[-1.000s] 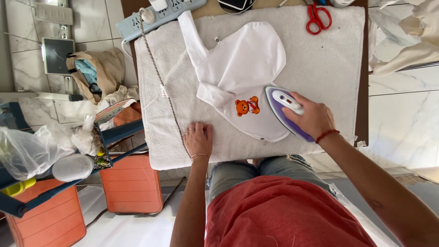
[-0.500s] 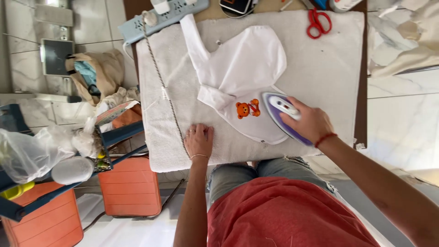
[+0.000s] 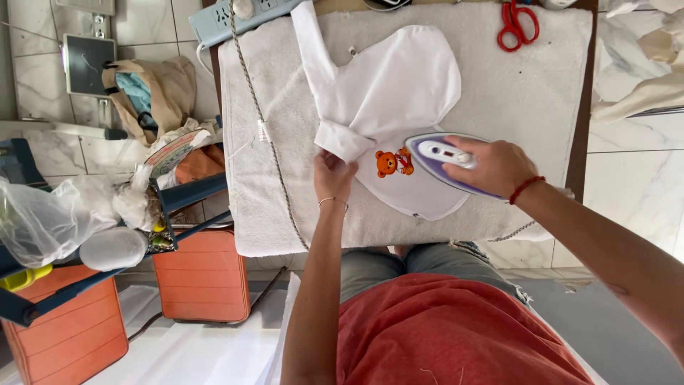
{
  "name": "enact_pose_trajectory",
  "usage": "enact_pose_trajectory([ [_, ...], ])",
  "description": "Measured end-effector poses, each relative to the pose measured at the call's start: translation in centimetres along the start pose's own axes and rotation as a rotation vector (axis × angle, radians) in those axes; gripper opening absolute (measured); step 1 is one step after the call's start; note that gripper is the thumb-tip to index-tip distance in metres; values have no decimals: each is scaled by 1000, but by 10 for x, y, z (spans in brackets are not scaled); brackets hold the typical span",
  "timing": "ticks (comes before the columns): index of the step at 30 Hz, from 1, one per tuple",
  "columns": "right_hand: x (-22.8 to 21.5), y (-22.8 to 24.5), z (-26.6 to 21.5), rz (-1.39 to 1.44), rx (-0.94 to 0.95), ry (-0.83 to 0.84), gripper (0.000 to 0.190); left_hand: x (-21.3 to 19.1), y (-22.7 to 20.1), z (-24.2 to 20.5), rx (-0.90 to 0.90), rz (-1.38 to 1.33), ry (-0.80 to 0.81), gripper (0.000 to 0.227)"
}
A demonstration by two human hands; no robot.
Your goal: Ironing and folding baby onesies on a work table
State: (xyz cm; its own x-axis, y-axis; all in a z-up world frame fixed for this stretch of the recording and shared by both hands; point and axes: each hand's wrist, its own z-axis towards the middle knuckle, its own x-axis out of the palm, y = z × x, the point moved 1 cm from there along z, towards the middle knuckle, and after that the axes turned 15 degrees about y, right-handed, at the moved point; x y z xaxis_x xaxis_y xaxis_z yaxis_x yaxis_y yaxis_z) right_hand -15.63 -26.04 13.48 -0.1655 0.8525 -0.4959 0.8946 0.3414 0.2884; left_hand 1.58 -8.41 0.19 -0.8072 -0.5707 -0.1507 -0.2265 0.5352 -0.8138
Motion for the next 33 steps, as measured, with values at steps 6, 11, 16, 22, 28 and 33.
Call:
enact_pose_trajectory([
  [6,13,33,29,-271,-134,68,48,-2,16,29,-96,105,-153,43],
  [11,30,57,43,-310,-319,64,49,-8,37,42,7,-105,-124,29],
  [16,42,70,44,-278,-318,87,49,-8,30,37,-23,-190,-120,25],
  [22,39,55,25,-264,-296,151,50,-13,32,31,-11,-128,-102,30],
  [28,41,20,-2,-282,-344,243,49,-10,17,23,40,-94,-105,30],
  [33,45,-9,-14,-398,-333,299,52,-11,18,23,44,-36,-93,32],
])
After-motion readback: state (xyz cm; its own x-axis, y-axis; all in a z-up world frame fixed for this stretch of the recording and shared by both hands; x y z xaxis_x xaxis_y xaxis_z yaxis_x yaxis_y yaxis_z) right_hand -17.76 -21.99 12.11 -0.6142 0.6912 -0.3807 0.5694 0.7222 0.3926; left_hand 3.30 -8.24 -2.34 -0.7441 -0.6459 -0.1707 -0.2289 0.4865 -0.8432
